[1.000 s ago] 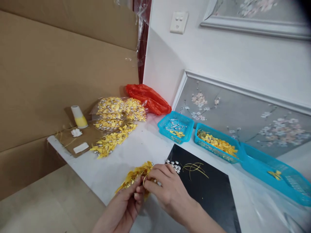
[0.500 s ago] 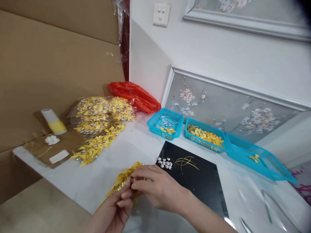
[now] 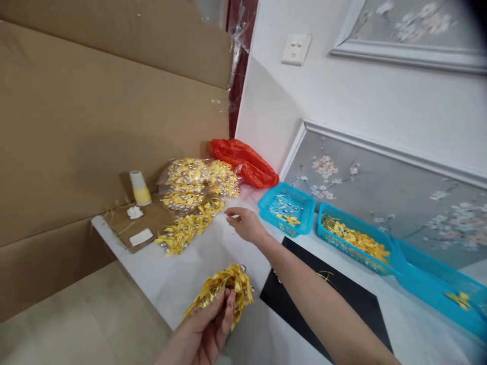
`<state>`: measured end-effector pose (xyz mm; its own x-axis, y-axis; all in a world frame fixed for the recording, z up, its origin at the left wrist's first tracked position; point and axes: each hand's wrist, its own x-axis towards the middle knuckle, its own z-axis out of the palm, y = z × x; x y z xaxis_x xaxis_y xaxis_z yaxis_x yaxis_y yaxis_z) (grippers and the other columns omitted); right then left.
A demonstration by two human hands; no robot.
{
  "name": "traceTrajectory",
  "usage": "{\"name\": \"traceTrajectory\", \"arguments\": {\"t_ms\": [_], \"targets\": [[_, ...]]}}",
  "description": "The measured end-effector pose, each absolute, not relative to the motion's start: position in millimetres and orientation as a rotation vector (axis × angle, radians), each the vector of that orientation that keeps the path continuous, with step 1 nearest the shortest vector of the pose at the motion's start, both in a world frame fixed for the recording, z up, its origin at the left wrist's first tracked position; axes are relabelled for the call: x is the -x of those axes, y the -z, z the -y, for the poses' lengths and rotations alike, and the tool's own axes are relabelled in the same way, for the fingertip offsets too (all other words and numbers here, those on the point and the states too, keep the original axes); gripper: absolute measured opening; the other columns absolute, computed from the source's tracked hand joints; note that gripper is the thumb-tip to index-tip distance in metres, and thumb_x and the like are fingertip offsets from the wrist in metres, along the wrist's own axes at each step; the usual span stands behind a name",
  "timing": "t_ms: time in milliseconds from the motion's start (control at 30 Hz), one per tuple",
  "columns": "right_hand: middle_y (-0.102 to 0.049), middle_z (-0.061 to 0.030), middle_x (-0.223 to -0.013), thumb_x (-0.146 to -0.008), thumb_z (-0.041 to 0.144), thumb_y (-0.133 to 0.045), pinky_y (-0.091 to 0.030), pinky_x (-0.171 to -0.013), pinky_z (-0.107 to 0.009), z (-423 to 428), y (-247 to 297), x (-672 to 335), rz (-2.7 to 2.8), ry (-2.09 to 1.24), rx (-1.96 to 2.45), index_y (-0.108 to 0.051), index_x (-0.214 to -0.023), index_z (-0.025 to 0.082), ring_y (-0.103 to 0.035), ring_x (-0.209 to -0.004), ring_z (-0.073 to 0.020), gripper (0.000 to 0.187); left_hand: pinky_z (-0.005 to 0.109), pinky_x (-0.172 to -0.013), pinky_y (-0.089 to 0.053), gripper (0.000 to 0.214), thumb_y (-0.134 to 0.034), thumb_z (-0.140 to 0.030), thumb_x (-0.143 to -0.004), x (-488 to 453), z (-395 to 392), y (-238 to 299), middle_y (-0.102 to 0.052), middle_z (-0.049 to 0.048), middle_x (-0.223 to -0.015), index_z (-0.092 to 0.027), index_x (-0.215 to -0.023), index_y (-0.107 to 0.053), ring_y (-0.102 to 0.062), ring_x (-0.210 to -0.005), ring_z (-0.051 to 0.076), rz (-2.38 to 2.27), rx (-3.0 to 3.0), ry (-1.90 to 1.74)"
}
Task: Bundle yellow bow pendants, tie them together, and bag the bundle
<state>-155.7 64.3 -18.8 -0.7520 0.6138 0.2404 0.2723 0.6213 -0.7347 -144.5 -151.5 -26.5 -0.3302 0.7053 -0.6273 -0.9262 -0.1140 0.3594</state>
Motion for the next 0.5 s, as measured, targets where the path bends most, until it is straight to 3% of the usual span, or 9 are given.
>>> {"name": "traceTrajectory", "arguments": {"t_ms": [167, 333, 500], "targets": [[-0.063, -0.0047, -0.093, -0.087, 0.027, -0.058, -0.05, -0.077, -0.036, -78, 34, 213, 2.369, -0.992, 0.975, -0.06, -0.102, 0.014, -0.061, -0.083, -0.0163, 0.02, 0.02, -0.058, -0.059, 0.014, -0.056, 0.0, -0.08, 148, 154, 25, -0.069, 0.0136, -0.083, -0.004, -0.093, -0.061, -0.068, -0.062, 0.013, -0.877, 0.414, -1.678], [-0.061, -0.0053, -0.097, -0.09, 0.031, -0.054, -0.052, -0.071, -0.033, -84, 50, 238, 2.274, -1.087, 1.088, -0.058, -0.104, 0.013, -0.061, -0.081, -0.0153, 0.023, 0.019, -0.053, -0.058, 0.007, -0.057, -0.002, -0.081, 152, 155, 23, -0.067, 0.01, -0.069, -0.004, -0.083, -0.062, -0.065, -0.055, 0.012, -0.834, 0.409, -1.601], [-0.062, -0.0038, -0.092, -0.09, 0.029, -0.055, -0.051, -0.067, -0.029, -86, 49, 213, 2.218, -1.174, 1.029, -0.06, -0.095, 0.012, -0.06, -0.076, -0.013, 0.018, 0.019, -0.053, -0.057, 0.008, -0.056, -0.002, -0.08, 153, 154, 23, -0.066, 0.0097, -0.073, -0.006, -0.082, -0.063, -0.064, -0.056, 0.011, -0.806, 0.379, -1.613]]}}
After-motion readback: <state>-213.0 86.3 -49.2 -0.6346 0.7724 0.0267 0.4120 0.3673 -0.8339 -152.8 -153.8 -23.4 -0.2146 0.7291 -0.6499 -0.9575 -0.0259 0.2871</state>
